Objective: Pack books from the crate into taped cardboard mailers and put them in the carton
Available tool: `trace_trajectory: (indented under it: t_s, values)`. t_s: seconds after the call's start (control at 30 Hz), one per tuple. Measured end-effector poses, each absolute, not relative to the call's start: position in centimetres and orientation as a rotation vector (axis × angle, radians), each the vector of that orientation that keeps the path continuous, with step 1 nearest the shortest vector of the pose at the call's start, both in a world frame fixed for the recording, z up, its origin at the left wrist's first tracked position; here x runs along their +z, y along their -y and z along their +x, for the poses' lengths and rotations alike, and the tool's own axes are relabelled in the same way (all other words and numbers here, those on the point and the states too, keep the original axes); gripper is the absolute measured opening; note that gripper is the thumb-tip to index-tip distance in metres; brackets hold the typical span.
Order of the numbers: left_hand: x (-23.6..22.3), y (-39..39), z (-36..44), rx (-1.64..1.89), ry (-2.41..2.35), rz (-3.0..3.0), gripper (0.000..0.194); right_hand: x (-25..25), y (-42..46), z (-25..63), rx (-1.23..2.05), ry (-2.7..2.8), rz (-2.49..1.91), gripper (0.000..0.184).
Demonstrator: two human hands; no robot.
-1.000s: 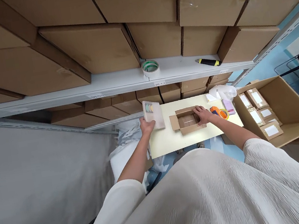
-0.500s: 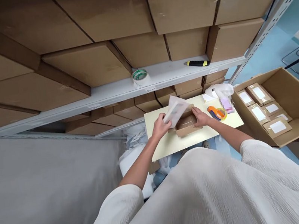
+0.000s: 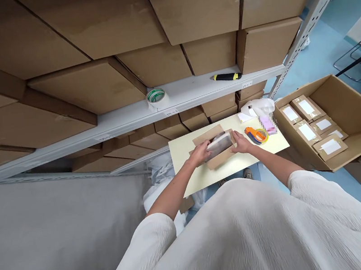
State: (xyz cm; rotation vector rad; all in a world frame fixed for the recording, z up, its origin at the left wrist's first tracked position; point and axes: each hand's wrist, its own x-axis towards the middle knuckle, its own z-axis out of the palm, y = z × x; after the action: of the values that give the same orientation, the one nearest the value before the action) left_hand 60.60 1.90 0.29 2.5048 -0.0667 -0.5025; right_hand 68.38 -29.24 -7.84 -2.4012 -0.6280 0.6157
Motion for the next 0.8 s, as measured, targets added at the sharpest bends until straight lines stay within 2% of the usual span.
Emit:
trace_trajectory:
  t_s: [0.17,0.27,0.37,0.47,0.53,0.63,0.8]
  values:
    - [-0.6,-1.7,60.9,-0.530,0.033,2.599,0.027,-7.5,29.2,68.5,0.578,0.573,-2.352,0.120]
    - [-0.7,-2.1,59.9,-0.299,0.024,2.646,0.025,-6.9,28.8,68.7,0.475,0.514,-2.298,0.104]
    - [-1.2,-2.9,57.9,0.016,-0.260,2.576,0.028,-6.1,28.4,69.0,0.420,0.366,-2.237,0.091]
    - [-2.6,-3.8,55.3,0.247,-0.793,2.314,0.042,-5.3,28.2,69.3,0.403,0.203,-2.148,0.076]
    - [-3.6,-4.0,53.7,0.202,-0.982,2.033,0.043,-4.9,28.1,69.6,0.395,0.136,-2.045,0.064]
    - [-4.5,-3.6,51.7,0.066,-0.843,1.810,0.049,-4.3,27.5,69.8,0.489,0.122,-1.841,0.053]
    - [-4.0,-2.2,49.8,-0.162,-0.281,2.086,0.087,-3.6,26.5,70.3,0.680,0.212,-1.815,0.038]
